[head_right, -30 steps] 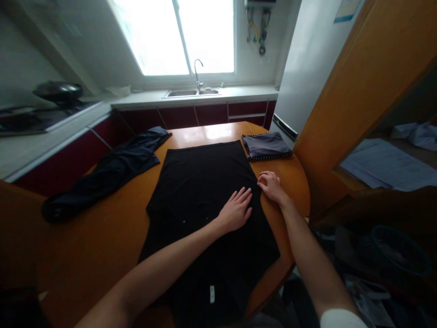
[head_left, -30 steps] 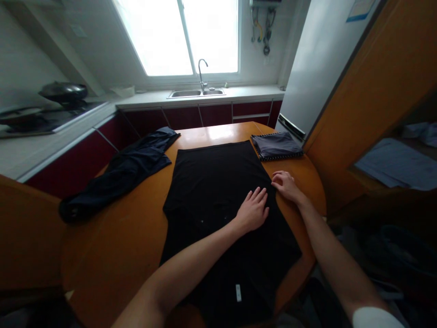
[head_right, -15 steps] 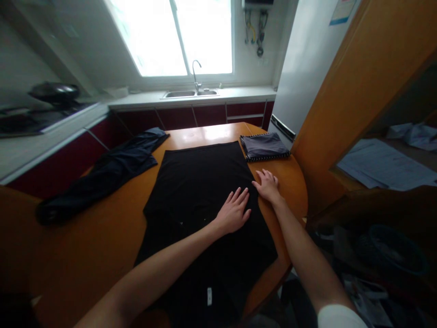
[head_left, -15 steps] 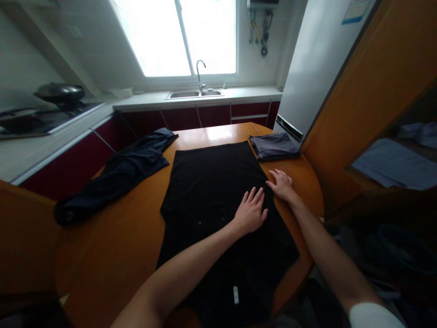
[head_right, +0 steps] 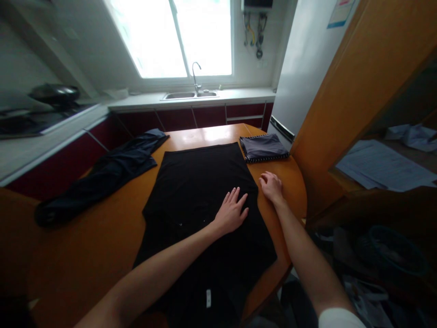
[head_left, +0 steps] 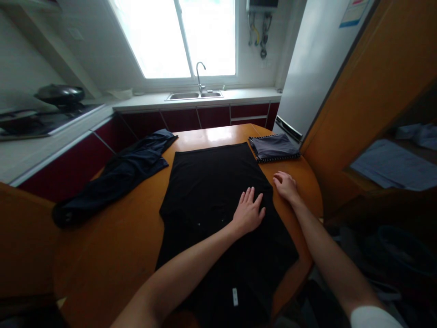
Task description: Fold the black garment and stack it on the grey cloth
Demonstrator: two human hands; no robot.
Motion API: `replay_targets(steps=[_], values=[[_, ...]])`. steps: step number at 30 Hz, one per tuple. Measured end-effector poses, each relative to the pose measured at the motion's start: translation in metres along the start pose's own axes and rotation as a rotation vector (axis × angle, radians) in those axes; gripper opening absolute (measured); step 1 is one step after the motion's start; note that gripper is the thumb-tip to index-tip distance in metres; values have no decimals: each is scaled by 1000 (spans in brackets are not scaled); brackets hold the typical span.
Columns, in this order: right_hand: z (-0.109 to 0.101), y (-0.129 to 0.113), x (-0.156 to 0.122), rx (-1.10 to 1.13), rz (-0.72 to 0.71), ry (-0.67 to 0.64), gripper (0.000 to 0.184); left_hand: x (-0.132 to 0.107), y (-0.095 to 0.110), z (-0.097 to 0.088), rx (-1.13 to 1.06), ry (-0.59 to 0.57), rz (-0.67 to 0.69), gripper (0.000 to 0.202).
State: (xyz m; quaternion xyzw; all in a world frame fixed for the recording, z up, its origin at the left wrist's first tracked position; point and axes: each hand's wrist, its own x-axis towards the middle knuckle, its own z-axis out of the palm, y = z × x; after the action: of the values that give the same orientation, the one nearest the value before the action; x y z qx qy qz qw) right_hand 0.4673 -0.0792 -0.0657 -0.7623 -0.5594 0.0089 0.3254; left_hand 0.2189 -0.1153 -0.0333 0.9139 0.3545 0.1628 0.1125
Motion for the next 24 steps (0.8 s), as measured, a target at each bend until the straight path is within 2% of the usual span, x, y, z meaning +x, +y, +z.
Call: replay_targets(steps=[5, 10, 13, 16, 20, 24], values=[[3, 4, 3, 69, 9, 36, 33, 8, -8, -3, -201, 109, -72, 38], [3, 6, 3, 68, 6, 29, 34, 12, -18, 4, -387, 192, -6, 37], [2, 4, 3, 87, 10, 17, 34, 12, -18, 5, -381, 202, -3, 38], [-1, -3, 2, 161, -30, -9, 38, 10, -12, 0, -271, 158, -35, 37], [-4, -22, -3, 208, -210, -163, 44, 5, -2, -8, -19, 105, -26, 41], [-4, -40, -13, 130, -385, -412, 48, 1, 0, -6, 65, 4, 76, 54]])
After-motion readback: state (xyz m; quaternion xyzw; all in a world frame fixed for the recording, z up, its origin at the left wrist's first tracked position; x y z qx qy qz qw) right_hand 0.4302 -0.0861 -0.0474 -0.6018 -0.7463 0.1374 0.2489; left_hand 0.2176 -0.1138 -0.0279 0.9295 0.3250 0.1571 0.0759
